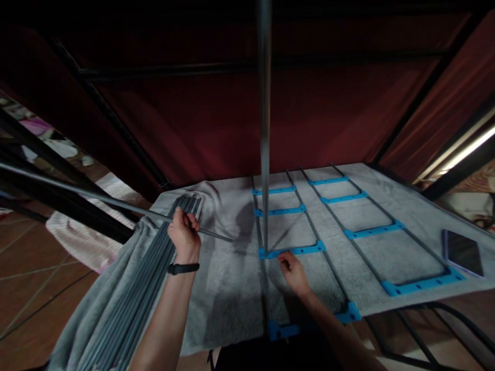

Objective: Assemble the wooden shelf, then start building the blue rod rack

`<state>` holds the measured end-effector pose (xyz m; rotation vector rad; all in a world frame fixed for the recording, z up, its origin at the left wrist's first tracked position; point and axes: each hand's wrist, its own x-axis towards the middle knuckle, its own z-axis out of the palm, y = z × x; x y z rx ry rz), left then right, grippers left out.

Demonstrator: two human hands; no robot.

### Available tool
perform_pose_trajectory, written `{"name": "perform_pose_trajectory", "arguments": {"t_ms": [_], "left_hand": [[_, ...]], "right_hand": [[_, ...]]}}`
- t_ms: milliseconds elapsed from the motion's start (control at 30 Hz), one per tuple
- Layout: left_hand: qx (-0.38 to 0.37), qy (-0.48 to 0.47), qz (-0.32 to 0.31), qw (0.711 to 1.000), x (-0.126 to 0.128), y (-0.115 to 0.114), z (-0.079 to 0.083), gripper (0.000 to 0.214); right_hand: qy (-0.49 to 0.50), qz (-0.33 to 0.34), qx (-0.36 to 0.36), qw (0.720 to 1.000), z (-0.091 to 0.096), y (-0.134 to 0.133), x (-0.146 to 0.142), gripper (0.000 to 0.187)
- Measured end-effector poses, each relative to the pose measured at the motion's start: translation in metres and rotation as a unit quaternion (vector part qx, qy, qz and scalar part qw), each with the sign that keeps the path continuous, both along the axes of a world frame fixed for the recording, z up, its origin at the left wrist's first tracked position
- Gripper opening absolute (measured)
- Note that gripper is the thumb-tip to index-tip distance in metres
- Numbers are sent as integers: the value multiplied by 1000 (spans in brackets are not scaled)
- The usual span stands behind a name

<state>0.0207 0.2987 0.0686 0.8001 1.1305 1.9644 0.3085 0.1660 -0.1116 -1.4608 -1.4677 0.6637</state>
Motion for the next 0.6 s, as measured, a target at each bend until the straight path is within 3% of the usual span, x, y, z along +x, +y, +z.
{"name": "perform_pose_trajectory", "arguments": {"t_ms": [133,333,467,600], "left_hand": [[21,69,-16,997,33,19,-15,39],[-16,103,-31,994,54,25,-49,39],[-13,57,-9,998,69,49,-46,45],[-6,70,-25,997,95,101,-30,41]], "right_hand": [[0,-3,0,1000,2,1,-1,23],[-4,8,-2,1000,2,2,-2,23],[-11,20,-18,1000,6,2,-2,21],[-10,25,-36,999,11,1,-3,19]]}}
